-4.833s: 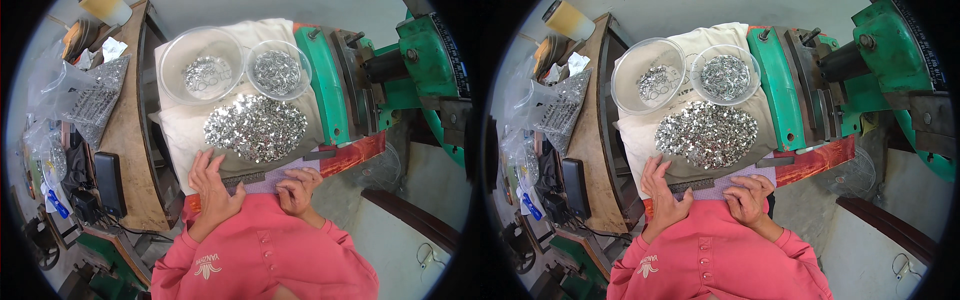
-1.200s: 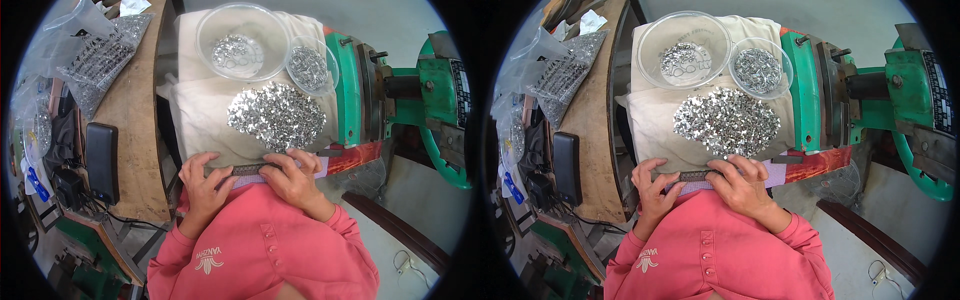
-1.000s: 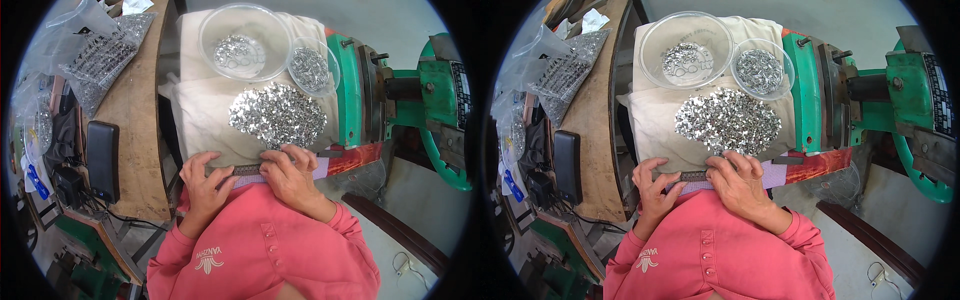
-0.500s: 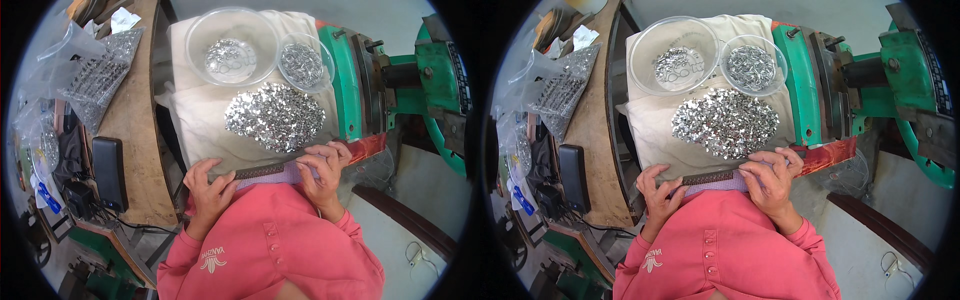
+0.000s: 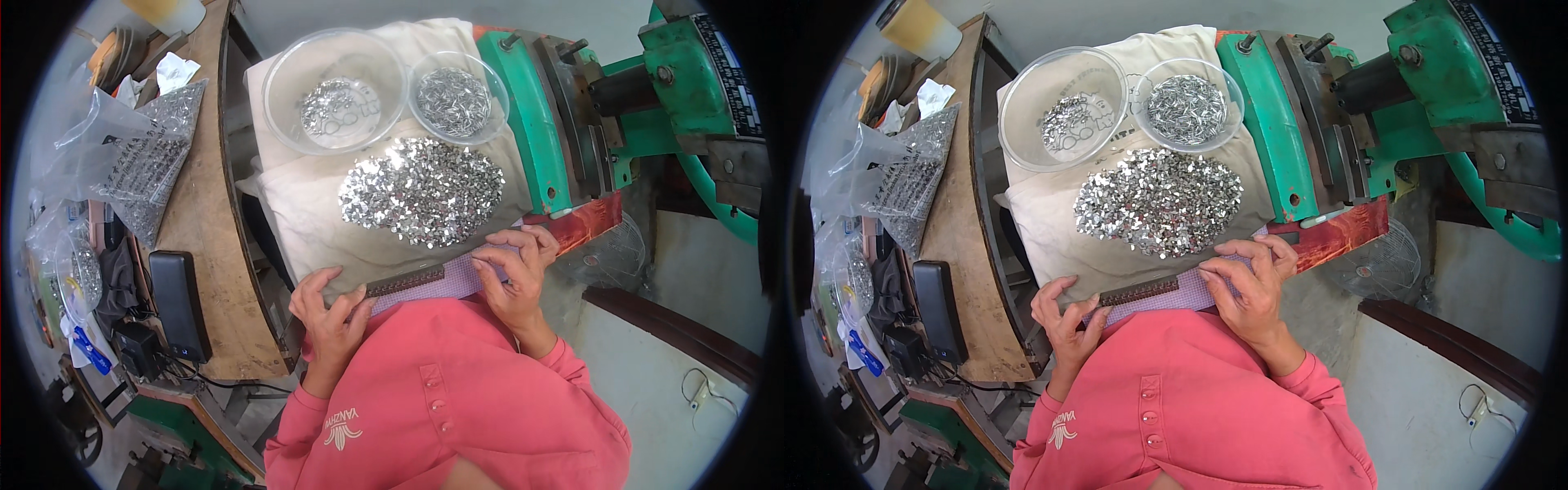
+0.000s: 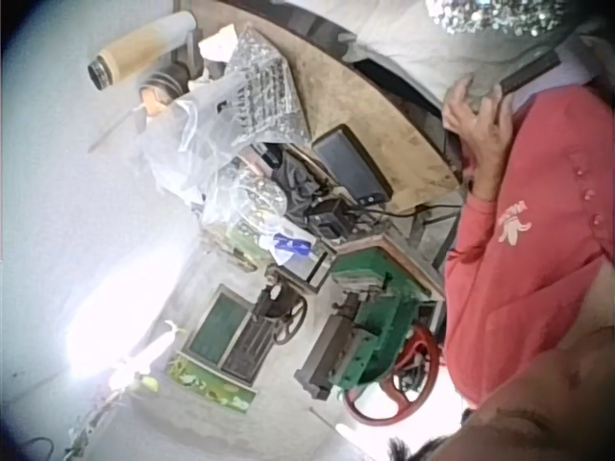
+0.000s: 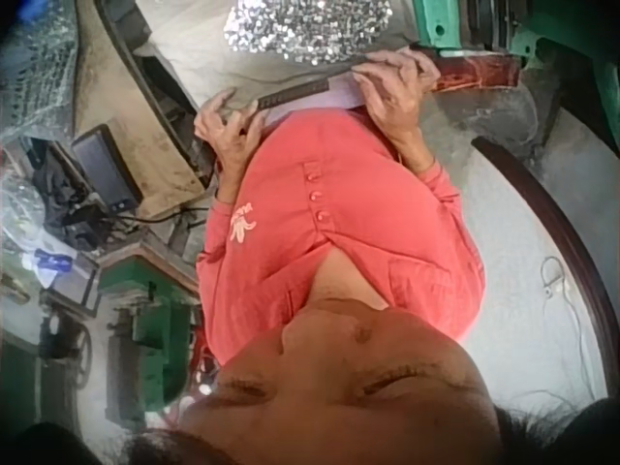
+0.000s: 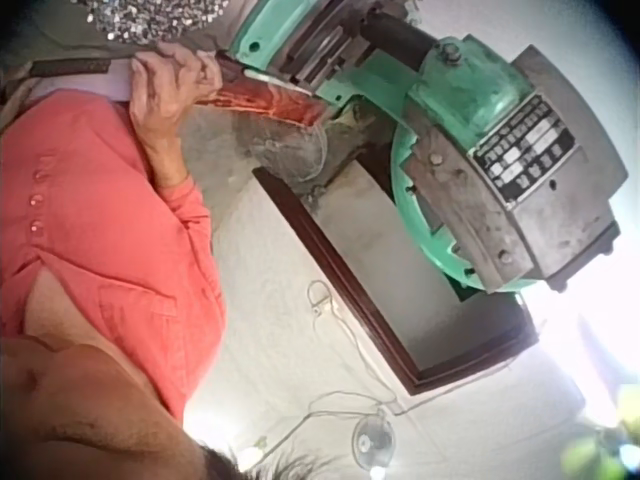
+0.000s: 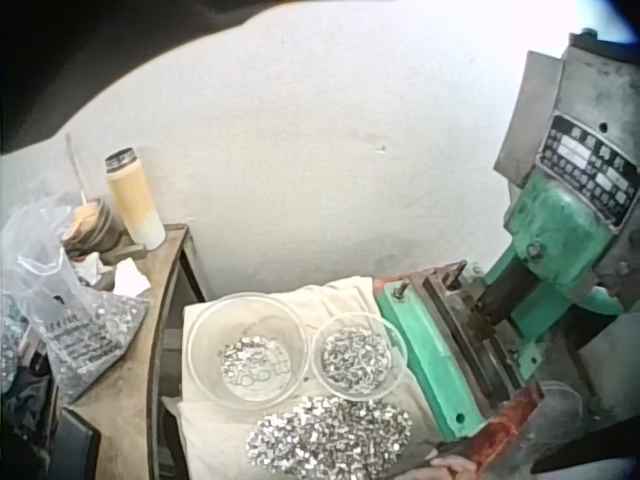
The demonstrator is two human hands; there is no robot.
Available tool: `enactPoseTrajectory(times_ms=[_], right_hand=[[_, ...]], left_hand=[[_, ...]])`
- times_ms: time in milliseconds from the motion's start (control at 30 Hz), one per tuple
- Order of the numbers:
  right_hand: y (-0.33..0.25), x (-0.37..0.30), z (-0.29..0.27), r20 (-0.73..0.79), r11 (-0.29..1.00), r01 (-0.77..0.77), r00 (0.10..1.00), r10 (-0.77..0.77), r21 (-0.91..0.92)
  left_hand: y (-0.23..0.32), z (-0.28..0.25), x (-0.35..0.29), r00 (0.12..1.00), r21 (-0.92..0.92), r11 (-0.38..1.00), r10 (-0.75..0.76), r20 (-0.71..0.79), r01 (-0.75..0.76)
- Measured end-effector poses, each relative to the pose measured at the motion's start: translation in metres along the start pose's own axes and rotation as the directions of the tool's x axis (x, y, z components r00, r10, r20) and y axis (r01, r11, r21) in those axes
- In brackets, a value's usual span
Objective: The person assembles small metal keychains by hand. They pick up individual metal rings and links from a pile on a cloth, connect them together, and place the finished keychains into a clear plastic container. The process is repetitive and involves precise finger manipulation of small hardware components.
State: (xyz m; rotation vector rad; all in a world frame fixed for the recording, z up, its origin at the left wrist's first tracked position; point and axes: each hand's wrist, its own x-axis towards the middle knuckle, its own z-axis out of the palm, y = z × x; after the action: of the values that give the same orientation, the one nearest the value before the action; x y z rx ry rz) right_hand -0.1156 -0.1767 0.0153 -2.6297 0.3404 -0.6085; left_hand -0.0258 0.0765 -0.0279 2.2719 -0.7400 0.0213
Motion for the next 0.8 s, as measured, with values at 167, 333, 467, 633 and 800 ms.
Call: enactPoseTrajectory(times_ms=[167, 333, 467, 633, 800], right_hand=[[0.008, -0.008, -0.002, -0.038, 1.000, -0.028, 0.999, 0.027, -0.012], [0.021, -0.019, -0.005, -0.070, 0.997, -0.073, 0.995, 0.071, -0.024], [0.030, -0.027, -0.005, -0.091, 0.992, -0.124, 0.988, 0.122, -0.015], [0.031, -0.029, -0.004, -0.086, 0.991, -0.131, 0.988, 0.131, 0.005], [0.016, -0.018, 0.002, -0.015, 0.992, -0.095, 0.995, 0.097, 0.083]], left_hand=[[0.000, 0.000, -0.001, 1.000, 0.002, 1.000, -0.014, 0.011, 0.014], [-0.002, 0.000, -0.001, 1.000, 0.022, 1.000, 0.016, -0.006, -0.015], [-0.002, 0.000, -0.001, 0.999, 0.017, 0.999, 0.032, -0.005, -0.032], [-0.004, 0.001, -0.002, 0.999, 0.012, 0.999, 0.036, 0.001, -0.036], [-0.003, 0.000, 0.000, 1.000, 0.014, 1.000, 0.020, 0.021, -0.020]])
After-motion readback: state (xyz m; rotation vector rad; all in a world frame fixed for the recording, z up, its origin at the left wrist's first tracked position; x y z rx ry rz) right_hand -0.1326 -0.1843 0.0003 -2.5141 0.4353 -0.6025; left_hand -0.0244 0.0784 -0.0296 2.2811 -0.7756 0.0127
